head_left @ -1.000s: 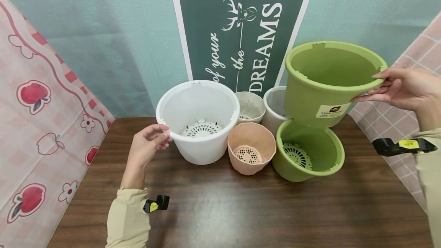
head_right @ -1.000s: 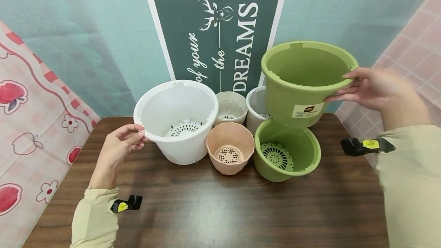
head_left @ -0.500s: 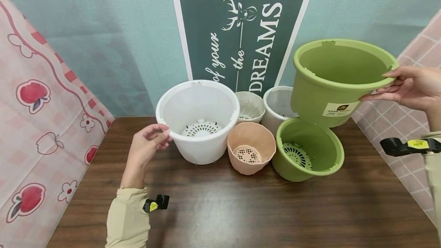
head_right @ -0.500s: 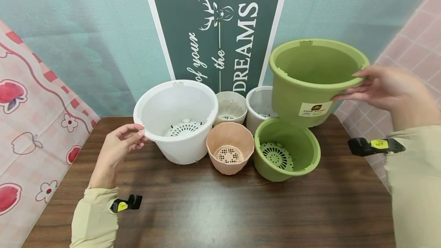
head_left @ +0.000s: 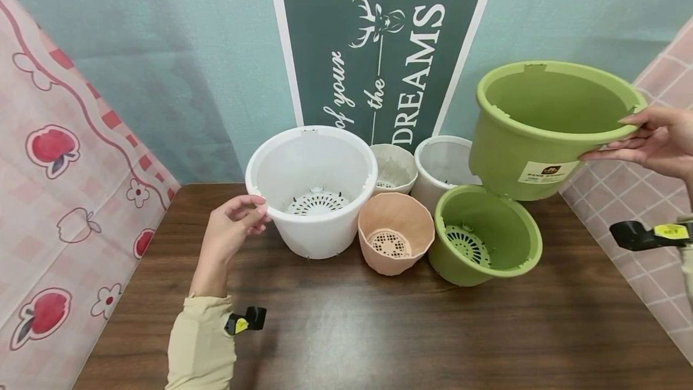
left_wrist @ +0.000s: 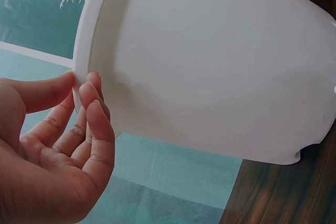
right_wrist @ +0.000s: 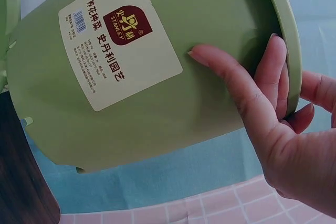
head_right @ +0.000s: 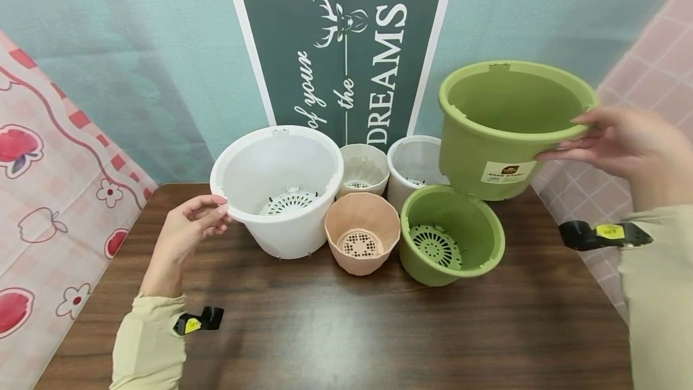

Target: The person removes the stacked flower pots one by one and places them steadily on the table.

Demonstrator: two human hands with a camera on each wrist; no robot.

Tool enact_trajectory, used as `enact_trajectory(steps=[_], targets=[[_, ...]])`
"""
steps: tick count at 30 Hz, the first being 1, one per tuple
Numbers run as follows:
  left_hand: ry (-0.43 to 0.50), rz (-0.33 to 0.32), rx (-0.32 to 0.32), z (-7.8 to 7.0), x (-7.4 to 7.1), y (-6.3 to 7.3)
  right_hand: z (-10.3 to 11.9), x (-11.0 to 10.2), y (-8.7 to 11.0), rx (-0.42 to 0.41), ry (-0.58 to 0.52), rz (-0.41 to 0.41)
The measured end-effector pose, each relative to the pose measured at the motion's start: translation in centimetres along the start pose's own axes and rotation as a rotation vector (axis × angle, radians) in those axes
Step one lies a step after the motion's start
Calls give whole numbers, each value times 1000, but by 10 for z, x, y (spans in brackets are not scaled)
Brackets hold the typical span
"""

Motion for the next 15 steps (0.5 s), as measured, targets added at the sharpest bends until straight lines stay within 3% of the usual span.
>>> enact_trajectory(steps=[3, 10, 15], targets=[[-2, 0, -4, 1, 0, 0, 2, -5, 3, 29, -45, -17], [1, 2, 1, 0, 0, 0, 4, -9, 7, 102, -122, 36], [1, 3, 7, -1, 0, 1, 6, -14, 10, 153, -153, 9]])
Point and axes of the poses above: each hand's wrist, its own y-axis away from the middle knuckle, its own x-axis out of the palm, z = x × y, the point moved 6 cm from there along -y, towards the middle knuckle, and after that the axes turned 3 degrees about -z, right-handed, at the moved point
